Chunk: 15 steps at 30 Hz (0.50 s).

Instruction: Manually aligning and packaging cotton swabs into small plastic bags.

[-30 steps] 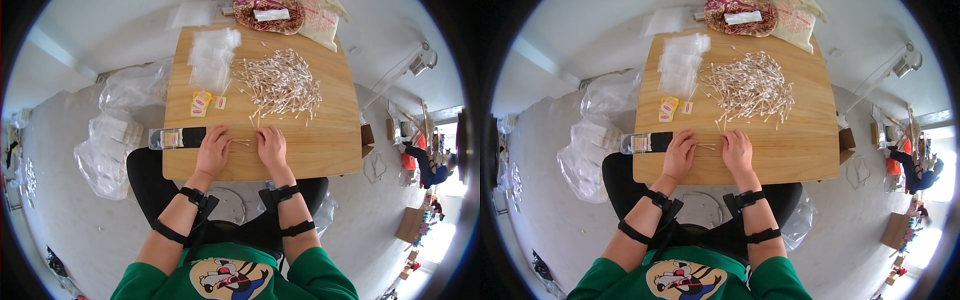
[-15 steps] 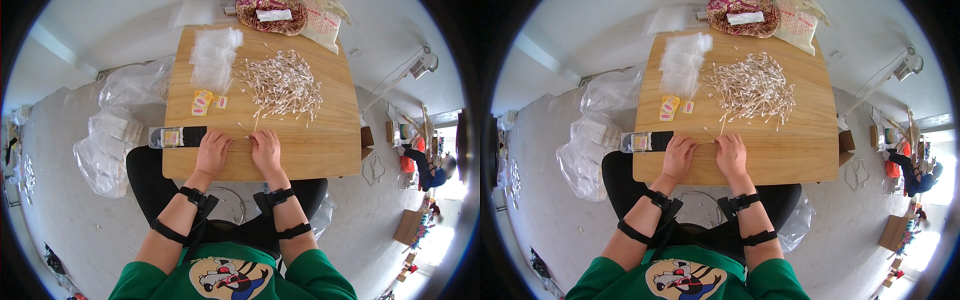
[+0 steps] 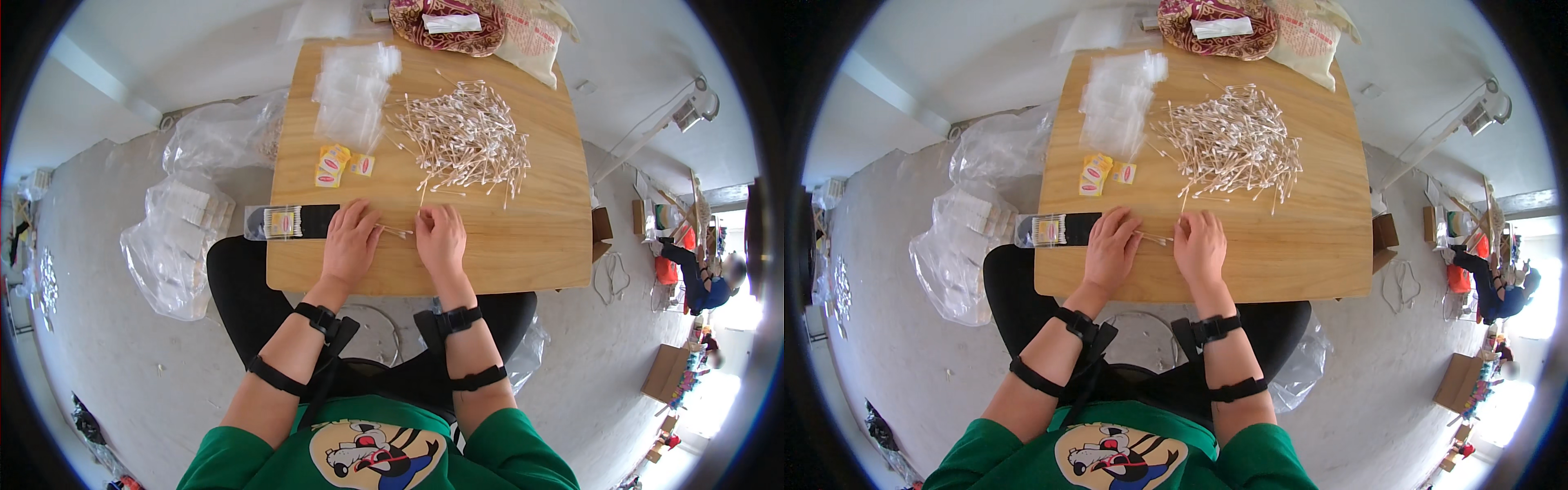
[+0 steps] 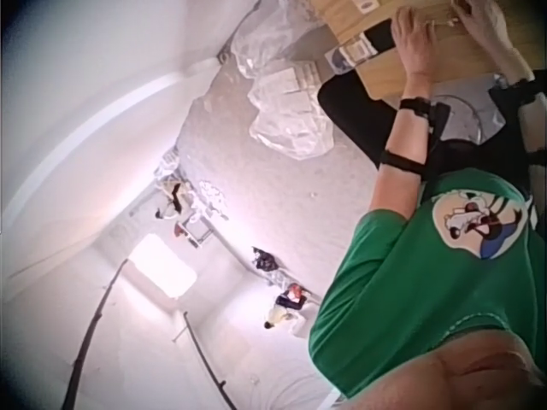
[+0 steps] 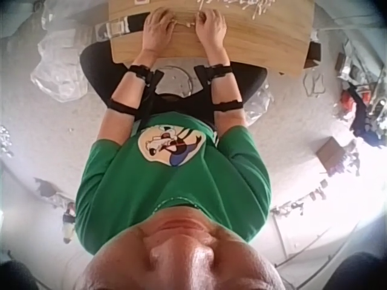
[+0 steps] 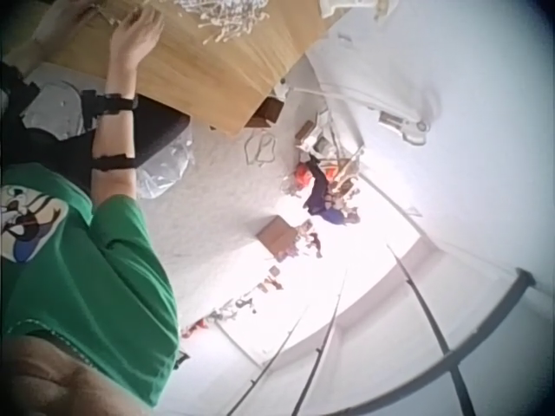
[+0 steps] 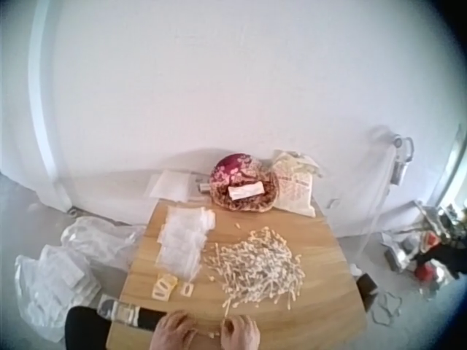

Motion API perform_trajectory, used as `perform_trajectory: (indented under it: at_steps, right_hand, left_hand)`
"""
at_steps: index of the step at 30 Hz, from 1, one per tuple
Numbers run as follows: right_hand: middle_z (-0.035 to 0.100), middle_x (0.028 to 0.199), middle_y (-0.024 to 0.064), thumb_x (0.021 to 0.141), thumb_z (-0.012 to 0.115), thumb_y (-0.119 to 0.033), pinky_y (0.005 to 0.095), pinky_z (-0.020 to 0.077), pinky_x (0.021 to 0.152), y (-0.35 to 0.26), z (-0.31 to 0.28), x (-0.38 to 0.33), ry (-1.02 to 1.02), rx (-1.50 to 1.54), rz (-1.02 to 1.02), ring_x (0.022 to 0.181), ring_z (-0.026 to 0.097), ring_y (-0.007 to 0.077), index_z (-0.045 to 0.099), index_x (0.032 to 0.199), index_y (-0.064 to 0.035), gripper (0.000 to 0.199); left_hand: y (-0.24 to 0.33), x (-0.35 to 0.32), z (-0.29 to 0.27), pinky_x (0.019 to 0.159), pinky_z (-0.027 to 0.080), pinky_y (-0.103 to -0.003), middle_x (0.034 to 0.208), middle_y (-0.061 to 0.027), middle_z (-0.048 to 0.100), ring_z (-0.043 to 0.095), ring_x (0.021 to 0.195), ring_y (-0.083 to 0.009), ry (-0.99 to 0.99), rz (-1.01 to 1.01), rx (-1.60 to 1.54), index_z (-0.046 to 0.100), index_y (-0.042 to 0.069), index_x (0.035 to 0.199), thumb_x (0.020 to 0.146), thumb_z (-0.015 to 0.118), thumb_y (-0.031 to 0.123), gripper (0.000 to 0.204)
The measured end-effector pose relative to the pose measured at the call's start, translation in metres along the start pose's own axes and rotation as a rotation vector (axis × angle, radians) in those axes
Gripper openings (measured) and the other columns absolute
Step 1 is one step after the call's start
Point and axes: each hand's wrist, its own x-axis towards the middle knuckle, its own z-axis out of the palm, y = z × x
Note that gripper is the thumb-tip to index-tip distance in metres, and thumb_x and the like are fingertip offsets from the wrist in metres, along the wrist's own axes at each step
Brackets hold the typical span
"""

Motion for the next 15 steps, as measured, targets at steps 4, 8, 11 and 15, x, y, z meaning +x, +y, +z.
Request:
perform_trajectory:
  at_steps: [4,8,11,15]
  right_hand:
    - [0.061,0.088,0.012,0.081,0.07,-0.01,0.045,0.0499,0.075,-0.004,0.008,0.01,0.007,-0.152,0.051,0.087,0.06,0.0348,0.061,0.086,-0.0069,0.011]
    - [0.061,0.087,0.012,0.079,0.071,-0.009,0.044,0.0499,0.075,0.008,0.01,0.006,0.014,-0.192,-0.004,0.087,0.06,0.0343,0.059,0.082,-0.0073,0.012]
    - [0.061,0.086,0.0112,0.078,0.071,-0.008,0.0433,0.0499,0.076,0.008,0.003,-0.004,0.014,-0.124,-0.077,0.086,0.06,0.0335,0.062,0.083,-0.0069,0.01]
    - [0.061,0.084,0.0092,0.078,0.07,-0.005,0.0427,0.0499,0.075,0.003,-0.004,-0.009,-0.06,-0.032,-0.124,0.084,0.06,0.0322,0.067,0.08,-0.0073,0.005]
  left_hand:
    - [-0.005,-0.001,0.003,0.101,0.043,-0.044,0.115,-0.0117,0.059,0.054,0.121,-0.0333,-0.021,0.008,-0.046,0.064,0.005,0.1,0.086,0.069,0.013,0.017]
    - [-0.008,-0.003,0.004,0.099,0.044,-0.044,0.11,-0.0113,0.059,0.055,0.116,-0.033,-0.023,0.007,-0.081,0.063,0.005,0.096,0.085,0.07,0.011,0.015]
    - [-0.009,-0.003,0.004,0.097,0.045,-0.044,0.106,-0.011,0.058,0.056,0.111,-0.0329,0.001,0.023,-0.081,0.062,0.005,0.094,0.083,0.07,0.009,0.014]
    - [-0.008,-0.004,0.002,0.096,0.045,-0.044,0.105,-0.0118,0.059,0.057,0.106,-0.0337,0.002,0.026,-0.091,0.063,0.004,0.093,0.082,0.07,0.008,0.013]
